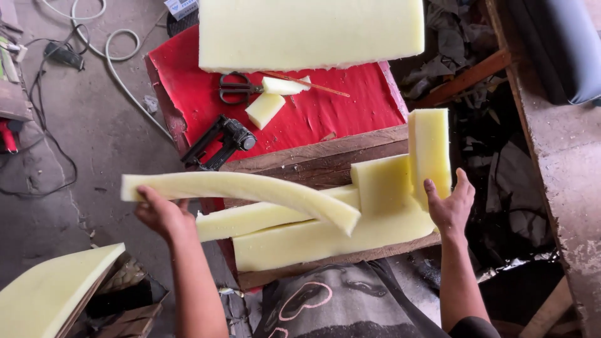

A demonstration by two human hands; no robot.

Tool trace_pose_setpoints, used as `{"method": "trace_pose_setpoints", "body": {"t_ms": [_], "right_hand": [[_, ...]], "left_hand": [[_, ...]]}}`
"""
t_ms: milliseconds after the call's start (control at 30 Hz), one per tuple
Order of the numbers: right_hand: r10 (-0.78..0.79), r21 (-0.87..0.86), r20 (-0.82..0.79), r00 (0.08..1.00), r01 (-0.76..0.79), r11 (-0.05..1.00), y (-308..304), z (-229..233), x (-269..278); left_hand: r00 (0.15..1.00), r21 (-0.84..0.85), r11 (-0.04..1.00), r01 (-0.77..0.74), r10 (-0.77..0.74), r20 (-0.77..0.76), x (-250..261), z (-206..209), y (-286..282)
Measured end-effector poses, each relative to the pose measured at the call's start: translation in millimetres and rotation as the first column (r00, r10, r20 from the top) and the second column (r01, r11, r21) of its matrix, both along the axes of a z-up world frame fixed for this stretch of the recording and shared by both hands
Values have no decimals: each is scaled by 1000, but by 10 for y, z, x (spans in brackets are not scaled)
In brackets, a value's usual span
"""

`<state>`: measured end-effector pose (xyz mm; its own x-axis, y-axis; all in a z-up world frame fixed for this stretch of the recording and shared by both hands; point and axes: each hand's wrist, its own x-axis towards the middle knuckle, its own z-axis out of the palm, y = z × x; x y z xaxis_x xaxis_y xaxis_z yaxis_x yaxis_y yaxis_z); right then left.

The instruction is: The person is reupholstering a furniture part by cutting foam to size and stapling leather and foam onto a wooden frame.

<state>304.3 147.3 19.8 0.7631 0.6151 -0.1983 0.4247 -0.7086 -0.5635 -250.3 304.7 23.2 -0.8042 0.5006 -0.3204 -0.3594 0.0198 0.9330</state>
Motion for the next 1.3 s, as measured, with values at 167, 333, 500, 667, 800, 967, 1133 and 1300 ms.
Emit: {"method": "trace_pose_setpoints", "body": {"t_ms": [167, 333, 500, 667, 800, 967, 1133, 1300], "right_hand": [[121, -35, 76, 990, -119, 992, 154, 179, -298], [53, -5, 78, 996, -53, 999, 226, -62, -230], [74, 224, 49, 996, -83, 971, 242, 98, -204], [197, 357, -103, 975, -149, 922, 203, 95, -415], [146, 280, -226, 963, -79, 957, 268, 409, -875], [131, 254, -243, 961, -68, 965, 140, 337, -868], [118, 285, -202, 972, -57, 957, -53, 259, -587], [169, 319, -141, 976, -117, 941, -41, 397, -475]], "left_hand": [[999, -281, 959, 20, -12, 31, -284, -1199, -327], [969, -444, 887, 124, -205, -137, -31, -668, -486], [618, -847, 522, 105, -702, -356, -196, -588, -465], [-212, -577, 763, 293, -536, -817, 151, -395, -259], [-379, -617, 571, 541, -489, -785, 862, -758, -171], [-492, -834, 300, 462, -696, -523, 1254, -945, 141], [-699, -855, 231, 465, -497, -514, 1382, -1035, 42], [-768, -916, -8, 401, -549, -331, 1351, -624, -61]]}}
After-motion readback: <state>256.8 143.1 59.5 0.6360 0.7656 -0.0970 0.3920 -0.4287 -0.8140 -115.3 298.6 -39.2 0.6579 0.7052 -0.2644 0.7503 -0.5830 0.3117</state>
